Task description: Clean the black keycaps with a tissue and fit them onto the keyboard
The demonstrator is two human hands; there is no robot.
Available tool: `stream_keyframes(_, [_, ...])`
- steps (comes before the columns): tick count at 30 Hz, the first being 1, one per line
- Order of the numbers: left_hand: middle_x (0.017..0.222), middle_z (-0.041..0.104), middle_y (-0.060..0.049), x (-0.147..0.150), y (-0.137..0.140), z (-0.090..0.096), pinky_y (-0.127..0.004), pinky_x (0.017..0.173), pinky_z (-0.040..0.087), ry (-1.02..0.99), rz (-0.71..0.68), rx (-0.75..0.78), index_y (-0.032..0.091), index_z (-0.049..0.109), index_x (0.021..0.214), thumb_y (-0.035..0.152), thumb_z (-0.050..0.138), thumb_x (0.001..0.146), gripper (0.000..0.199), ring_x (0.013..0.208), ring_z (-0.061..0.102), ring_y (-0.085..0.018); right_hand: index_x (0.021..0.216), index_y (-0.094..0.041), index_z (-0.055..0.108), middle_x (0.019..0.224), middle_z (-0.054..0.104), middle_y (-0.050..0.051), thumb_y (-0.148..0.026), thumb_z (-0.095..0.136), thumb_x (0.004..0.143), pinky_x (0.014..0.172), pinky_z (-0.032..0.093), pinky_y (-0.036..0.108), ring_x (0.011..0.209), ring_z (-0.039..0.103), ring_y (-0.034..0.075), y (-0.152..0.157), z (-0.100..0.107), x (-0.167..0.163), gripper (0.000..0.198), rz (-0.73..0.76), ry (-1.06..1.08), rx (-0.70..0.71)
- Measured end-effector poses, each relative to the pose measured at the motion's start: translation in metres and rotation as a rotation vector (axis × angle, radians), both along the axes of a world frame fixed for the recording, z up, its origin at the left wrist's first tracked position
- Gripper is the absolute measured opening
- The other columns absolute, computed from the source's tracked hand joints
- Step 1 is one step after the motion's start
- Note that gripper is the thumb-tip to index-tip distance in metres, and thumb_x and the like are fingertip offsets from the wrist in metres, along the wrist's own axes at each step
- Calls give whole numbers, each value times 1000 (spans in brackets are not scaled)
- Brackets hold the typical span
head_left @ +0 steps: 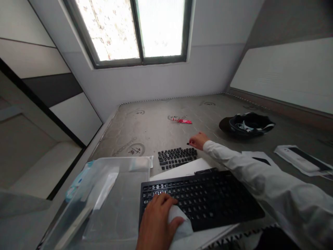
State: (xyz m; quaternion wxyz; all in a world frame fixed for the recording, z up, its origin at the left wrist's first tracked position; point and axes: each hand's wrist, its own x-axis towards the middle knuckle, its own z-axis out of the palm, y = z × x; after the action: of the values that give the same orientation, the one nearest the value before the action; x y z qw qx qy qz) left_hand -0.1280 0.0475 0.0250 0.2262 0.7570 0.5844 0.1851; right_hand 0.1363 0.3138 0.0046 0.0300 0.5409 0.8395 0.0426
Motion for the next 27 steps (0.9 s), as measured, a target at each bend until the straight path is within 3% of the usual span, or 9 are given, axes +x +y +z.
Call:
stream_keyframes(2, [97, 64, 0, 0, -4, 5, -32, 82, 42, 26, 17, -30, 30, 66, 95, 20, 63, 76, 22, 93, 57, -21, 89, -25, 72, 83, 74, 4, -37, 56, 83, 85, 38, 35, 79, 65, 20, -38, 16, 6, 21, -3, 71, 18])
stream_keyframes(7, [87, 63, -1, 5, -10, 21, -29, 77, 40, -12, -24, 25, 24, 64, 83, 19, 51, 84, 15, 87, 57, -19, 84, -23, 71, 70, 73, 1, -37, 57, 80, 63, 45, 25, 64, 66, 16, -156, 31, 3, 20, -159, 680, -77])
stream_keyframes(10, [85, 62, -1, 18, -14, 36, -28, 76, 40, -171, -52, 99, 21, 60, 84, 25, 44, 89, 17, 84, 57, -18, 81, -20, 71, 65, 73, 2, -36, 60, 77, 61, 47, 24, 61, 66, 16, -224, 27, -11, 20, -285, 942, -118])
stream_keyframes(13, [79, 61, 0, 39, -21, 49, -24, 66, 40, -368, -30, 86, 20, 57, 85, 35, 40, 92, 23, 73, 56, -16, 79, -20, 71, 62, 72, 1, -34, 60, 75, 58, 47, 22, 60, 67, 16, -274, 25, -26, 19, -371, 1079, -171])
stream_keyframes(17, [75, 60, 0, 77, -33, 55, -23, 61, 41, -527, 45, 100, 18, 56, 85, 42, 41, 91, 29, 69, 56, -16, 76, -19, 73, 67, 73, 4, -22, 58, 71, 55, 46, 21, 61, 68, 17, -308, 37, -30, 15, -406, 1106, -138])
stream_keyframes(22, [87, 64, -3, 117, -46, 51, -27, 66, 45, -590, 91, 183, 19, 58, 96, 40, 46, 88, 26, 72, 58, -17, 75, -13, 74, 78, 74, 14, -19, 61, 70, 59, 47, 21, 69, 69, 21, -322, 64, -17, 15, -477, 1104, -14])
stream_keyframes(27, [90, 62, -5, 135, -50, 40, -29, 71, 47, -569, 133, 334, 19, 60, 88, 34, 47, 89, 20, 79, 59, -18, 84, -15, 74, 83, 75, 11, -21, 62, 68, 62, 50, 22, 71, 70, 22, -328, 66, -3, 21, -451, 1219, -40])
